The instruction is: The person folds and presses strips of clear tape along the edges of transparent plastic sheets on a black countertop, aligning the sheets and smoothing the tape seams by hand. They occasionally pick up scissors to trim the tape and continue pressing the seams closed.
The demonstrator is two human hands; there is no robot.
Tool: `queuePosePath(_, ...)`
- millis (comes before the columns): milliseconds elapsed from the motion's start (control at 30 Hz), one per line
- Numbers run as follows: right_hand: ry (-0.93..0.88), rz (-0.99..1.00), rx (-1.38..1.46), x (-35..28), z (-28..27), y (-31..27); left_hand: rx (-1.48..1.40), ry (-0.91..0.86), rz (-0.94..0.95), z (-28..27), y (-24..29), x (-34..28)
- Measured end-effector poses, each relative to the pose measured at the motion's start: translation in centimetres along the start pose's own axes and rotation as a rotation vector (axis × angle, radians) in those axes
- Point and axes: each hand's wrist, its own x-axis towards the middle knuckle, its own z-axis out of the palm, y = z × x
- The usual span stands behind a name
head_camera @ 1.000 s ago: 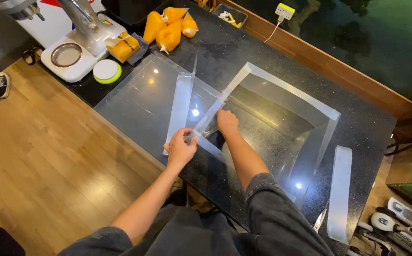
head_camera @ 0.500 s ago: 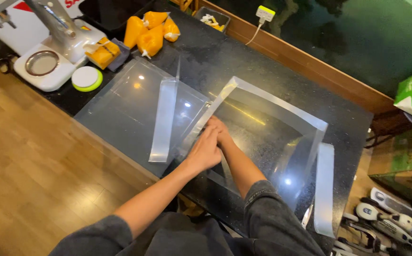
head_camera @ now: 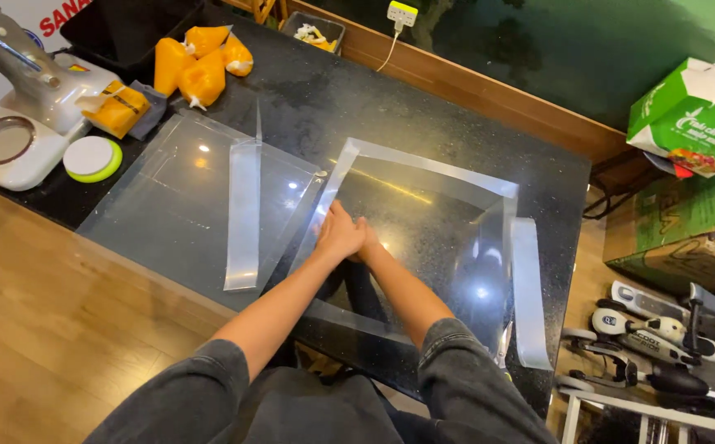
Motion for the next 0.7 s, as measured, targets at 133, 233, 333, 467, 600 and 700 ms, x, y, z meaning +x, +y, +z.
queuePosePath(133,-0.146,0.401,0.290,-7.2,-17.7,0.5,0.203,0.100,-0.136,-0.2,1.3,-1.4)
queuePosePath(233,-0.247,0.663,0.486,-1.8,-23.4,-3.2,0.208,0.251,-0.125,-0.9,1.3,-2.1)
queuePosePath(333,-0.184,0.557,0.134,-3.0,-24.3,-1.3,0.179,0.238,-0.148,-2.5,1.8,-2.2)
queuePosePath(467,0.058,0.656,-0.132,-4.4,-27.0,0.3,0.242,0.153,-0.258,-3.7,1.7,-2.5)
queuePosePath(600,0.024,0.450,-0.106,-4.5,-35.4,-2.1,0.255,0.153,-0.264,-4.2,1.4,-2.7)
queuePosePath(700,-0.015,0.232,-0.098,-4.3,-33.1,-2.1,0.185,0.164,-0.227,-2.1,-2.2,0.3)
